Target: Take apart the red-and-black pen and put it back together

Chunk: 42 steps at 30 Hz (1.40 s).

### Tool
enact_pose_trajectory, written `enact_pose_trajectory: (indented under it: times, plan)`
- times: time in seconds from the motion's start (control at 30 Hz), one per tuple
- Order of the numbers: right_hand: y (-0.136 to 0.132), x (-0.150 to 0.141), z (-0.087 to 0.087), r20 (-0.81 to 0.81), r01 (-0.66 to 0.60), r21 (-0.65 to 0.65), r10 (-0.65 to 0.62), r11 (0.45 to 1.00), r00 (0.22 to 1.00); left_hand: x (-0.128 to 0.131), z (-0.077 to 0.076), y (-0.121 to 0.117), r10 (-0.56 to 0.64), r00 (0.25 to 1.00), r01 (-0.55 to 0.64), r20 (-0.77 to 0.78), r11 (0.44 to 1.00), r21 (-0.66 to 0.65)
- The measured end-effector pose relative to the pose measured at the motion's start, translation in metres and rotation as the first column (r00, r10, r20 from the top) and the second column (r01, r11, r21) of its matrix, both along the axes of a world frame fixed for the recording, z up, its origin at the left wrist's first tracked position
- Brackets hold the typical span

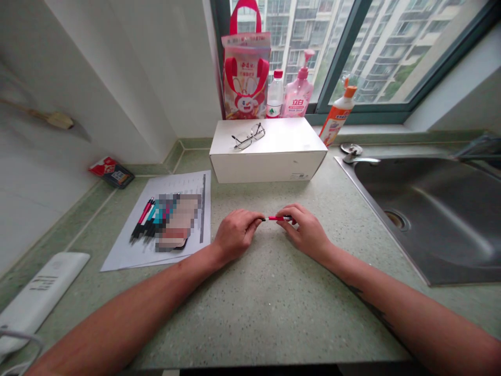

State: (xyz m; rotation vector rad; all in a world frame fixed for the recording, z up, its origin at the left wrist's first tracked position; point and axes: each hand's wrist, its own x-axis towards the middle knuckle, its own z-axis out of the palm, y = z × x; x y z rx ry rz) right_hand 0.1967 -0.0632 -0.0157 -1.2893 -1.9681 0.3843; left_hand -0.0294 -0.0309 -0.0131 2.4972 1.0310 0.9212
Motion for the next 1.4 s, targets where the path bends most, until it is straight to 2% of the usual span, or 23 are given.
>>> enact_pose_trajectory:
  times: [0.1, 0.23, 0.4, 0.53, 0.63, 0.73, 0.83, 0.9, 1.0, 1.07, 1.2, 1.27, 1.4]
  plan:
    - [0.001, 0.0, 0.0, 0.021, -0.02, 0.028, 0.019, 0.999, 1.0, 0.001, 0.0, 0.0, -0.021, 1.0, 0.022, -0.022, 0.999, 0.025]
    - [0.003, 0.002, 0.001, 0.144, -0.055, 0.128, 0.036, 0.99, 0.989, 0.001, -0.002, 0.0, -0.028, 0.998, 0.031, -0.058, 0.998, 0.048]
    - [0.009, 0.01, 0.004, 0.32, -0.034, 0.226, -0.041, 0.974, 0.947, 0.001, -0.005, -0.001, 0.01, 0.997, -0.007, -0.078, 0.999, 0.041]
    - [0.013, 0.016, 0.006, 0.336, -0.004, 0.243, -0.08, 0.97, 0.938, 0.001, -0.006, -0.001, 0.056, 0.995, -0.054, -0.084, 0.998, 0.029]
    - [0.015, 0.019, 0.003, 0.199, 0.102, 0.203, -0.143, 0.974, 0.97, 0.0, -0.006, 0.001, 0.095, 0.994, -0.096, -0.046, 0.995, -0.009]
    - [0.017, 0.02, -0.004, -0.122, 0.223, 0.042, -0.217, 0.974, 0.969, -0.002, -0.006, 0.003, 0.145, 0.989, -0.143, 0.026, 0.988, -0.049]
    - [0.02, 0.017, -0.01, -0.482, 0.194, -0.143, -0.239, 0.971, 0.843, -0.002, -0.005, 0.003, 0.164, 0.984, -0.158, 0.07, 0.984, -0.081]
    - [0.021, 0.014, -0.012, -0.605, 0.117, -0.22, -0.229, 0.969, 0.763, -0.002, -0.004, 0.003, 0.157, 0.985, -0.15, 0.077, 0.984, -0.096]
    - [0.021, 0.009, -0.011, -0.637, 0.044, -0.295, -0.231, 0.954, 0.735, -0.001, -0.005, 0.003, 0.151, 0.985, -0.142, 0.08, 0.984, -0.112]
    - [0.02, 0.006, -0.009, -0.634, 0.041, -0.302, -0.233, 0.952, 0.737, 0.0, -0.005, 0.004, 0.149, 0.985, -0.138, 0.085, 0.983, -0.118]
    - [0.022, 0.001, -0.008, -0.656, 0.127, -0.212, -0.237, 0.969, 0.716, 0.004, -0.007, 0.008, 0.142, 0.985, -0.13, 0.101, 0.985, -0.114]
    - [0.024, -0.001, -0.009, -0.656, 0.13, -0.2, -0.231, 0.971, 0.718, 0.006, -0.008, 0.01, 0.136, 0.985, -0.125, 0.104, 0.986, -0.108]
    - [0.026, -0.004, -0.011, -0.611, 0.136, -0.148, -0.198, 0.98, 0.767, 0.008, -0.008, 0.012, 0.119, 0.986, -0.11, 0.116, 0.991, -0.08]
